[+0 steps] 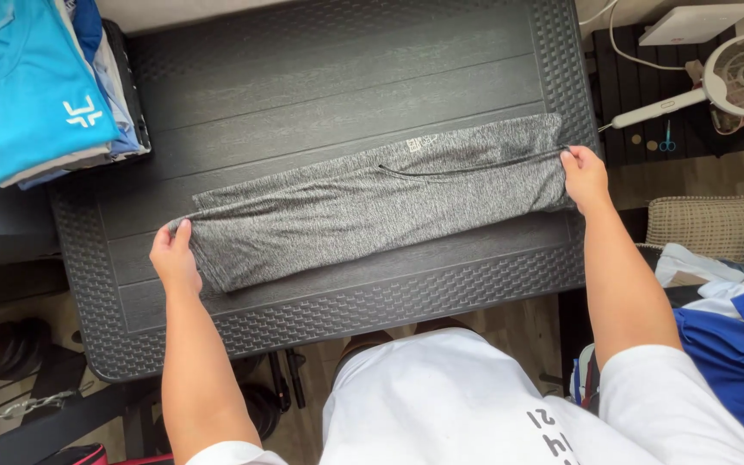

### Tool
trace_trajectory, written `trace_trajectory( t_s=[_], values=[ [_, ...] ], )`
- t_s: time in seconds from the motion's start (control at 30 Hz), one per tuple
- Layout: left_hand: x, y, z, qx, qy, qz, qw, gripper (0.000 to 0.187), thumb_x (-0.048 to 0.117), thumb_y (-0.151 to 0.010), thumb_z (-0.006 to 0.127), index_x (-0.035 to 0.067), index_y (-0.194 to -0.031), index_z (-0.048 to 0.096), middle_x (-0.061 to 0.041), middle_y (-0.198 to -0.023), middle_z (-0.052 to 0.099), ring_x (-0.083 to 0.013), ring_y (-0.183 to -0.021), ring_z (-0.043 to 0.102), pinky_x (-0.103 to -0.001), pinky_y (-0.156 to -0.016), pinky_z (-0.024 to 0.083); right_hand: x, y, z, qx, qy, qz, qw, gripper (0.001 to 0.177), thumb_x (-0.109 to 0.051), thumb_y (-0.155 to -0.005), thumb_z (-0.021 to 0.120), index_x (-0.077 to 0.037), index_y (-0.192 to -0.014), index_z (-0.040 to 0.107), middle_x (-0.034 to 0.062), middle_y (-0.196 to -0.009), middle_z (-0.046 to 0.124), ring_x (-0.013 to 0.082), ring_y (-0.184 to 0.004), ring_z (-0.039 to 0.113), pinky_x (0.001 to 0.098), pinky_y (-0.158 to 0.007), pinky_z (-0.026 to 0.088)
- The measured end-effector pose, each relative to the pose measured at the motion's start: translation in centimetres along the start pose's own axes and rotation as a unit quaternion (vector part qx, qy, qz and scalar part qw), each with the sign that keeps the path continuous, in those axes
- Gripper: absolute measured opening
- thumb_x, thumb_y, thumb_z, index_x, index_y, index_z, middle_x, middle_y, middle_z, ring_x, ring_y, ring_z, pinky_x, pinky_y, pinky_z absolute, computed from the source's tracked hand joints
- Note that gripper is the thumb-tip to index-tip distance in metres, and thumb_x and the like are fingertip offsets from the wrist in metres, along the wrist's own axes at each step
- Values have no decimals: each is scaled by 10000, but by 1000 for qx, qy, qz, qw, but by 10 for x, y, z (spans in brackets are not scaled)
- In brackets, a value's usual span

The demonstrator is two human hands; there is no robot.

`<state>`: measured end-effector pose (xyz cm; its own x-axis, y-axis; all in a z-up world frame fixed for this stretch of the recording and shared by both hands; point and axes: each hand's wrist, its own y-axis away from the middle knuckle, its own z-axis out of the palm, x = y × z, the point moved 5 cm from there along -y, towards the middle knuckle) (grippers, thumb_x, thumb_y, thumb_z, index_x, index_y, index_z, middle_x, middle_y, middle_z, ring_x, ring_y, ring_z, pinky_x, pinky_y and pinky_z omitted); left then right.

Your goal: The person folds a blue t-shirt, a gray t-shirt, and a blue long-sleeve shirt on a dark textured table. Each garment is smoothed, folded in half, then folded again into a compact rectangle and stacked on the table.

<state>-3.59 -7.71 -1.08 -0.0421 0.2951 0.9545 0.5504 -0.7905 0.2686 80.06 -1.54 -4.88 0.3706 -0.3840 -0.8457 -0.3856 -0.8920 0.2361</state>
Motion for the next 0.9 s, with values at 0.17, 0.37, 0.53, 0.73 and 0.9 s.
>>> trace_trajectory(
  t_s=[0.17,0.37,0.53,0.73,0.9],
  values=[
    [-18,18,2,10,-73,-144,987,573,298,-992,734,124,-1477,484,-95,-1154,649,-174,-949,495,-363,-813,369,10,16,-3,28,35,41,998,308,-275,-1059,622,-25,-1231,673,38,-1028,706,88,-879,607,259,-771,483],
    [4,44,10,12,-202,-51,978,838,266,-858,779,214,-1547,306,-186,-1368,563,-274,-1215,588,-437,-1021,476,12,39,-32,-52,52,187,980,361,-367,-1026,596,-95,-1243,692,-21,-1014,641,133,-844,566,331,-705,477],
    [-9,74,15,64,-406,-51,910,843,420,-867,802,120,-1523,366,-221,-1386,554,-368,-1238,558,-536,-1000,481,-7,87,-50,-111,126,290,942,481,-487,-1045,569,-151,-1389,571,61,-1043,628,186,-875,622,315,-705,505],
    [-44,67,15,76,-491,-143,856,896,553,-829,800,24,-1446,423,-213,-1328,596,-418,-1290,480,-577,-973,464,0,93,-35,-94,-106,299,944,400,-204,-981,543,-99,-1356,449,129,-1061,653,302,-882,699,431,-791,584],
    [-34,67,10,43,-335,-162,927,821,435,-831,864,-13,-1410,492,-226,-1406,565,-353,-1268,566,-512,-1032,479,41,81,-46,-45,-187,233,953,372,-16,-951,471,29,-1318,512,171,-1028,616,262,-900,682,461,-859,622]
  ],
)
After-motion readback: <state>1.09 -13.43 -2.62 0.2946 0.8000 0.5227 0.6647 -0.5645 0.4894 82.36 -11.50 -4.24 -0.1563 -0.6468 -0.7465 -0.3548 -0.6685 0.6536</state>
